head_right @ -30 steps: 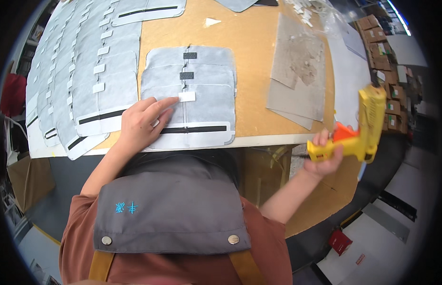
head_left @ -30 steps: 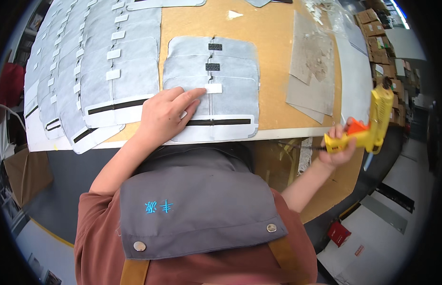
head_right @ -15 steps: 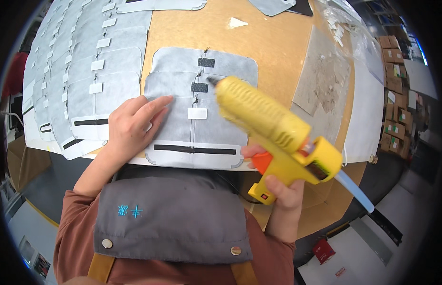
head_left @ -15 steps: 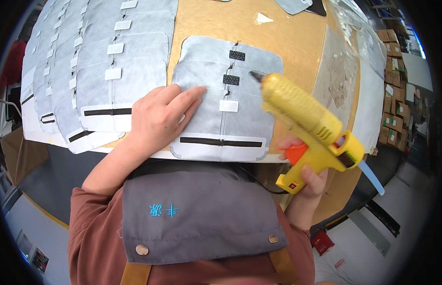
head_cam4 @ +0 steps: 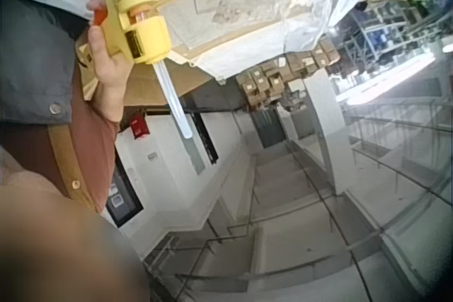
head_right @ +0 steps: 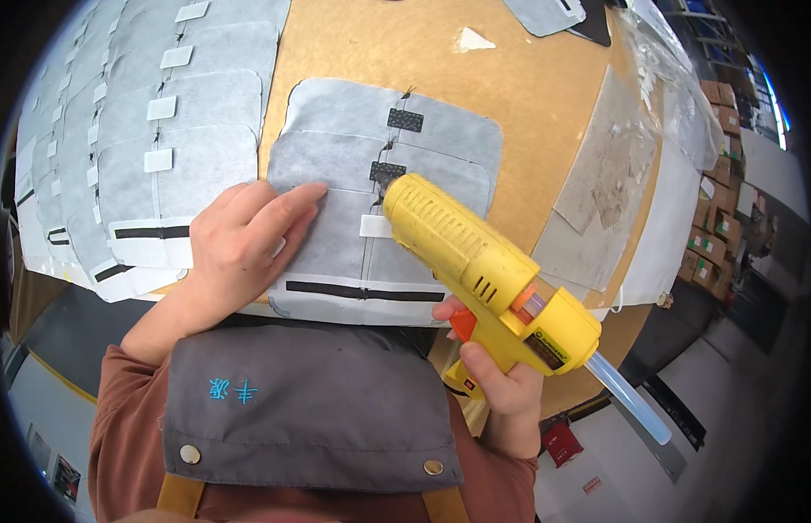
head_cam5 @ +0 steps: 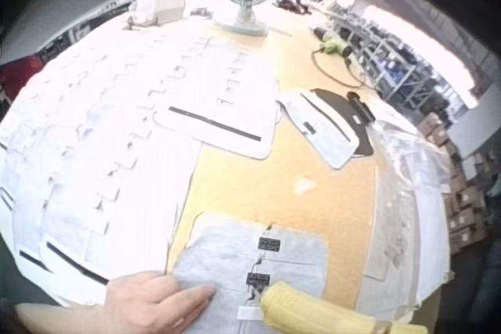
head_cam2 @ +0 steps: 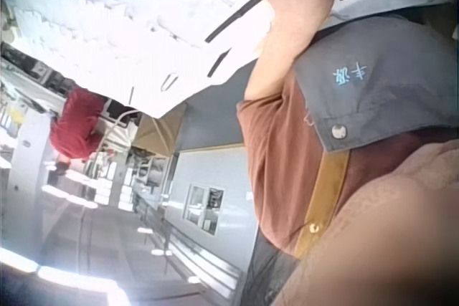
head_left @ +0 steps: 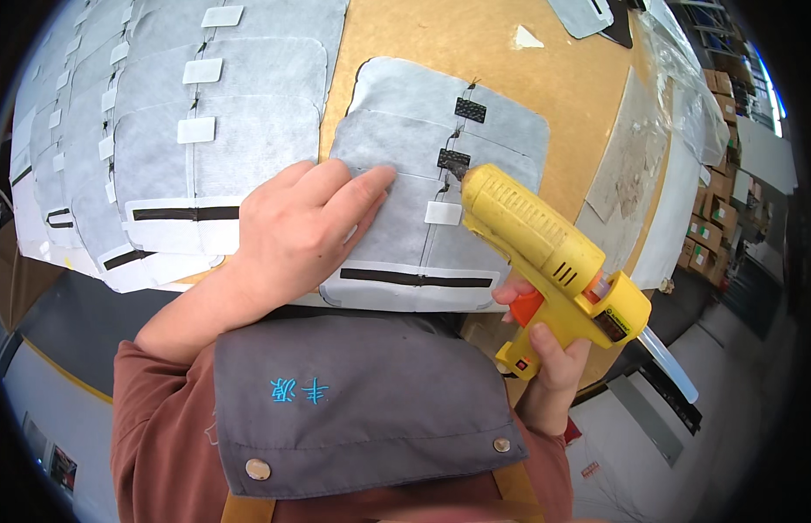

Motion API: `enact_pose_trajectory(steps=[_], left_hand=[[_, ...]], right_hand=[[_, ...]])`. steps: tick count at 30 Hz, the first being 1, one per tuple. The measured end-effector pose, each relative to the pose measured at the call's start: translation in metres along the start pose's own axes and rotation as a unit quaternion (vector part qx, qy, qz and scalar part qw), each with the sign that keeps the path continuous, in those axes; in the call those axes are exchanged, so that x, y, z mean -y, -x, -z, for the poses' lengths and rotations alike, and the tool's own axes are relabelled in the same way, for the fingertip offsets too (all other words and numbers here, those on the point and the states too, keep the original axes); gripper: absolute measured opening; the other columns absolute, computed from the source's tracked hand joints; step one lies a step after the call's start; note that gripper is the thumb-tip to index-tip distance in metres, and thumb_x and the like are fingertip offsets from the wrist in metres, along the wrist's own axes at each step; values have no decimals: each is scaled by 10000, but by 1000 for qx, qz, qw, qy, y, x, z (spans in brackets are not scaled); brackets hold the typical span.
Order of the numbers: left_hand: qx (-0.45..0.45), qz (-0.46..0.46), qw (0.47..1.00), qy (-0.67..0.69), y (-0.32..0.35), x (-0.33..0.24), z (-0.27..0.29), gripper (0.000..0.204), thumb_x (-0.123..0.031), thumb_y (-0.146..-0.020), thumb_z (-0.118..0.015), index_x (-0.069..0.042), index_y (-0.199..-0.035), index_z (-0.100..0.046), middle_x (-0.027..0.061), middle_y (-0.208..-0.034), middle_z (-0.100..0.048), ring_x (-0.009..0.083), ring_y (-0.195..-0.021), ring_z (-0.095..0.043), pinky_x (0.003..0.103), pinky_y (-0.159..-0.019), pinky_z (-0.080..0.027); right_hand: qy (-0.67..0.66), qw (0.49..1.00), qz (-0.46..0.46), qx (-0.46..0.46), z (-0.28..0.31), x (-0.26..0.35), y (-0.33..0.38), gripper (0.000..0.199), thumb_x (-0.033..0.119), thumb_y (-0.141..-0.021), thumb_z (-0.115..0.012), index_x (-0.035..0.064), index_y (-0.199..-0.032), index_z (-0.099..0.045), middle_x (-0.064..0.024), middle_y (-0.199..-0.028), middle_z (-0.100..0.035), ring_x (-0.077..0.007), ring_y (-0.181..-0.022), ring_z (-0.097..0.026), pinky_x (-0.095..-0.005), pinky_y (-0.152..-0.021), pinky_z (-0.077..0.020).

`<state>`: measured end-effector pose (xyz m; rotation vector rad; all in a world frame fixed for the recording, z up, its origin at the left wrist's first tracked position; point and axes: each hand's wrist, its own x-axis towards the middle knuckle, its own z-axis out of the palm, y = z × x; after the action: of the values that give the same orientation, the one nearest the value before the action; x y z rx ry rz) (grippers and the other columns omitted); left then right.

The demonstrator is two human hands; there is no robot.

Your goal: Apply adhesive to leather pocket components and attach velcro tabs.

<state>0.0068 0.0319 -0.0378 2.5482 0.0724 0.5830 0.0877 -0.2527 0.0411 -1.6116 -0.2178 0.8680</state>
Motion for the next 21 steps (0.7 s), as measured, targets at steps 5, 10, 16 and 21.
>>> enact_pose_trajectory(steps=[5,10,16,21], left_hand=[[11,3,1000,-5,0,0,0,326,-50,-757,-788,-124,-1067,-720,12,-650,-459,176,-549,-485,316,-485,-395],[16,-3,1000,-12,2,1,-1,340,-55,-755,-792,-127,-1078,-715,9,-658,-465,169,-554,-489,311,-486,-397],[9,-5,1000,-12,0,1,-2,336,-55,-753,-794,-122,-1073,-714,10,-659,-472,168,-557,-497,309,-488,-402],[17,-3,1000,-17,0,0,-2,332,-56,-752,-794,-122,-1068,-716,12,-657,-474,170,-557,-497,309,-489,-402]], right_hand=[[-3,1000,-9,-4,-4,1,-1,565,131,-883,-646,-37,-1385,-447,-180,-1153,-657,-245,-1090,-627,-316,-850,-505],[0,1000,-3,-10,-2,-3,-2,565,132,-883,-651,-40,-1381,-448,-183,-1151,-653,-247,-1078,-631,-315,-849,-504],[-9,1000,0,-7,-1,-5,-2,560,113,-878,-656,-46,-1374,-449,-189,-1151,-649,-245,-1073,-634,-314,-847,-505],[-12,1000,-4,-9,2,-9,-1,562,103,-876,-658,-46,-1374,-446,-189,-1150,-649,-247,-1071,-637,-318,-854,-508]])
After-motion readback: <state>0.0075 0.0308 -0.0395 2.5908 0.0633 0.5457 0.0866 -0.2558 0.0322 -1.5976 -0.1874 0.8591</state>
